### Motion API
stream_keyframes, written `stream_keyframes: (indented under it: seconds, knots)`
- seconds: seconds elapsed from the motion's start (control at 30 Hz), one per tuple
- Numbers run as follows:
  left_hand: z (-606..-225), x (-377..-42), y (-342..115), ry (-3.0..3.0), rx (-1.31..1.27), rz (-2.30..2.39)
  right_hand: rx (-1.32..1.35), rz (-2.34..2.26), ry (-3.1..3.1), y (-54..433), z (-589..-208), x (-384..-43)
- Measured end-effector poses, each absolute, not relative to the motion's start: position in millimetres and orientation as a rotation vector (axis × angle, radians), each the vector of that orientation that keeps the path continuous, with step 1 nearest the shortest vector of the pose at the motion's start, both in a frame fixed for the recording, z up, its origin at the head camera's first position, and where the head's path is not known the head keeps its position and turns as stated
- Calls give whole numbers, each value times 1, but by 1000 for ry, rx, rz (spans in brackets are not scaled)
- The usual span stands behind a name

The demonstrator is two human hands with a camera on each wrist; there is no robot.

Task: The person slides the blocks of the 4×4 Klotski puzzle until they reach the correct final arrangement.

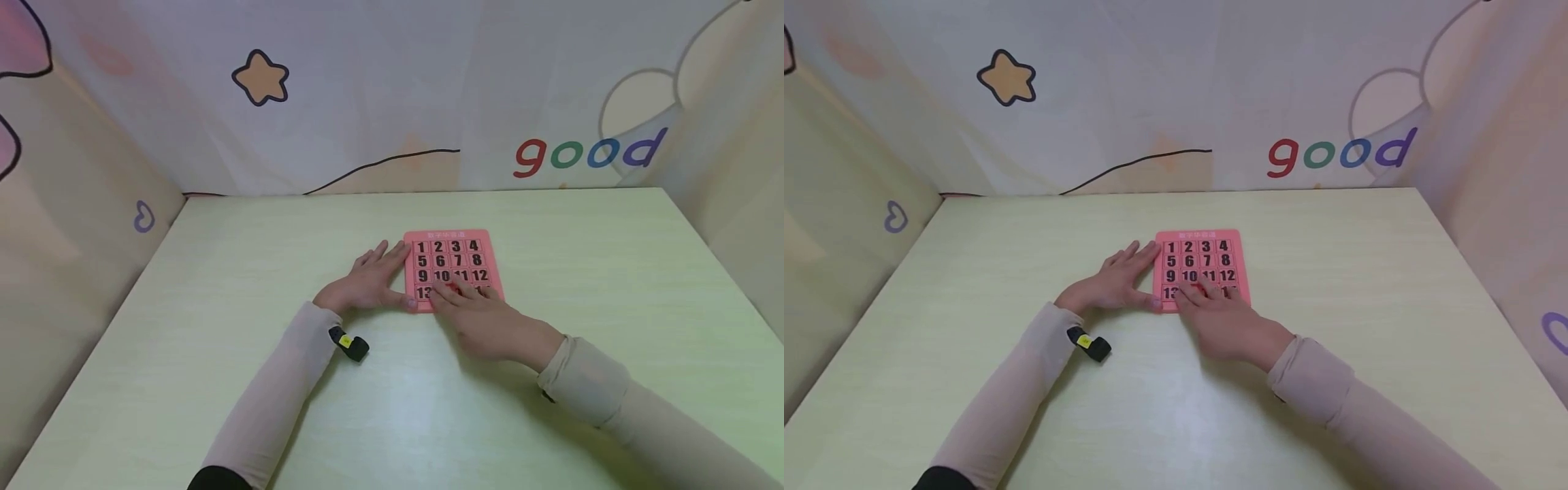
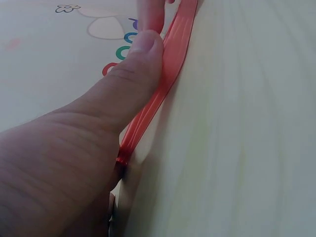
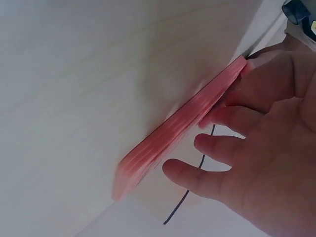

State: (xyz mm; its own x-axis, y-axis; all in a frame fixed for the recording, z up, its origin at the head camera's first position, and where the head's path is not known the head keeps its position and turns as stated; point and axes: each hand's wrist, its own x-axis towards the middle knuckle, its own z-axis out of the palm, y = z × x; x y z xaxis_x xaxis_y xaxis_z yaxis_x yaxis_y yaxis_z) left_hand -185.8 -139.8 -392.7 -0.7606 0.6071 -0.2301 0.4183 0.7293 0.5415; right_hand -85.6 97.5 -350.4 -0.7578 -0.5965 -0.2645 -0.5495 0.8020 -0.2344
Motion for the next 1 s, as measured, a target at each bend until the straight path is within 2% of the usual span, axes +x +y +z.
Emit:
stream_keyframes:
  seconds: [0.33, 0.87, 1.0]
  knots:
    - [-393, -187, -145, 2532, 768, 645, -818, -258, 2672, 128, -355, -83]
    - [-392, -187, -140, 2536, 768, 681, -865, -207, 2682, 102, -347, -86]
    - [-392, -186, -139, 2522, 756, 702, -845, -207, 2683, 108, -348, -85]
